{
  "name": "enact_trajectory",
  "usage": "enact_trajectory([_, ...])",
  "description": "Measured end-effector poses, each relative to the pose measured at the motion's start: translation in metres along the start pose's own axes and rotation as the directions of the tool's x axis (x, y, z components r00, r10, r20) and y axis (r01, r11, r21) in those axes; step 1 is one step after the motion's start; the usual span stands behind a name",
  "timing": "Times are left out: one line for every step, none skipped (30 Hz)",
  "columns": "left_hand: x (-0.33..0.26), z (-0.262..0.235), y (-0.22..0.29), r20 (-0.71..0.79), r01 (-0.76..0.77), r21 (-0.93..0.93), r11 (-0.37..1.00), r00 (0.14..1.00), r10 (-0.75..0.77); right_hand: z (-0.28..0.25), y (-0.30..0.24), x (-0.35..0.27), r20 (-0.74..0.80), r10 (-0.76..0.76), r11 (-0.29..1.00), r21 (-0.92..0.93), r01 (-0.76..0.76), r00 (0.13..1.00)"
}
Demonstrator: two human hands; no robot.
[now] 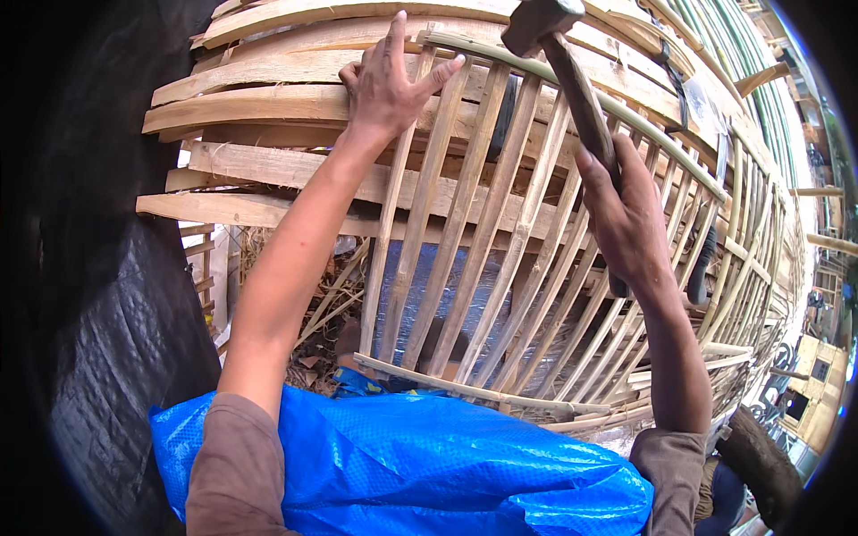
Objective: The person nails a bamboo pole onto a wooden lattice structure using a hammer.
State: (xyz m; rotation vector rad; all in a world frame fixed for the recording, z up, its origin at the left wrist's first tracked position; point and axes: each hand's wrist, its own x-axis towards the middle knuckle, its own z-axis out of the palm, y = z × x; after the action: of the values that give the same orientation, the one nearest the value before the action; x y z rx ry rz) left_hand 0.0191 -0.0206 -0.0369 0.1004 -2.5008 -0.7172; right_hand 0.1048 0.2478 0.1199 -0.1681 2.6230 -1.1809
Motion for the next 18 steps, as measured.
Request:
enact_trajectory([0.003,0.0,0.002,0.016,0.081,-0.016,0.997,0.997,-0.081,-0.001,0.0,-0.01,0.01,0.034,0.998,0.048,-0.034,0.999])
enact_trajectory([0.015,-0.013,0.019,0.136,0.14,-0.043,0.989,0.982,-0.133,-0.006,0.009,-0.018,-0.002,0.054,0.996,0.065,-0.054,0.999])
enact_trajectory([0.024,-0.021,0.023,0.194,0.226,-0.133,0.965,0.961,-0.198,-0.006,0.012,-0.024,-0.015,0.046,0.996,0.079,-0.044,0.999])
enact_trajectory([0.033,-0.025,0.027,0.257,0.313,-0.217,0.925,0.932,-0.255,-0.006,0.014,-0.03,-0.029,0.038,0.995,0.093,-0.035,0.999])
enact_trajectory([0.04,-0.031,0.03,0.32,0.401,-0.287,0.87,0.896,-0.307,-0.005,0.016,-0.034,-0.039,0.026,0.994,0.11,-0.021,0.999])
enact_trajectory([0.041,-0.038,0.038,0.315,0.453,-0.218,0.864,0.871,-0.377,-0.006,0.017,-0.037,0.017,0.091,0.974,0.207,-0.093,0.996])
enact_trajectory([0.046,-0.044,0.047,0.33,0.521,-0.208,0.828,0.834,-0.442,-0.006,0.019,-0.041,0.012,0.1,0.969,0.227,-0.1,0.995])
enact_trajectory([0.047,-0.049,0.046,0.348,0.512,-0.212,0.833,0.836,-0.425,-0.005,0.021,-0.044,0.013,0.106,0.964,0.244,-0.106,0.994])
enact_trajectory([0.049,-0.049,0.043,0.369,0.498,-0.22,0.839,0.838,-0.401,-0.004,0.023,-0.048,0.008,0.115,0.959,0.259,-0.113,0.993])
enact_trajectory([0.056,-0.044,0.041,0.441,0.535,-0.214,0.818,0.8,-0.408,-0.005,0.025,-0.051,0.008,0.155,0.941,0.302,-0.15,0.988])
enact_trajectory([0.057,-0.039,0.044,0.452,0.504,-0.21,0.838,0.81,-0.374,-0.008,0.031,-0.056,-0.01,0.126,0.95,0.289,-0.117,0.992])
enact_trajectory([0.057,-0.04,0.04,0.435,0.521,-0.254,0.815,0.814,-0.385,-0.007,0.031,-0.059,-0.016,0.158,0.943,0.298,-0.146,0.987])
enact_trajectory([0.058,-0.039,0.034,0.417,0.535,-0.297,0.791,0.818,-0.396,-0.008,0.031,-0.063,-0.022,0.19,0.936,0.306,-0.174,0.982])
enact_trajectory([0.059,-0.025,0.011,0.33,0.483,-0.357,0.799,0.866,-0.376,-0.007,0.038,-0.064,0.012,0.164,0.936,0.313,-0.16,0.986])
enact_trajectory([0.061,-0.02,0.013,0.364,0.493,-0.384,0.781,0.858,-0.363,-0.007,0.039,-0.067,0.007,0.194,0.932,0.309,-0.187,0.981])
enact_trajectory([0.062,-0.016,0.013,0.396,0.504,-0.409,0.761,0.849,-0.349,-0.008,0.04,-0.07,0.003,0.223,0.928,0.306,-0.213,0.975])
enact_trajectory([0.065,-0.017,0.013,0.418,0.511,-0.43,0.744,0.843,-0.338,-0.007,0.039,-0.071,0.003,0.241,0.923,0.308,-0.23,0.97])
enact_trajectory([0.066,-0.013,0.009,0.404,0.516,-0.5,0.695,0.849,-0.341,-0.006,0.038,-0.072,-0.004,0.246,0.925,0.299,-0.233,0.969])
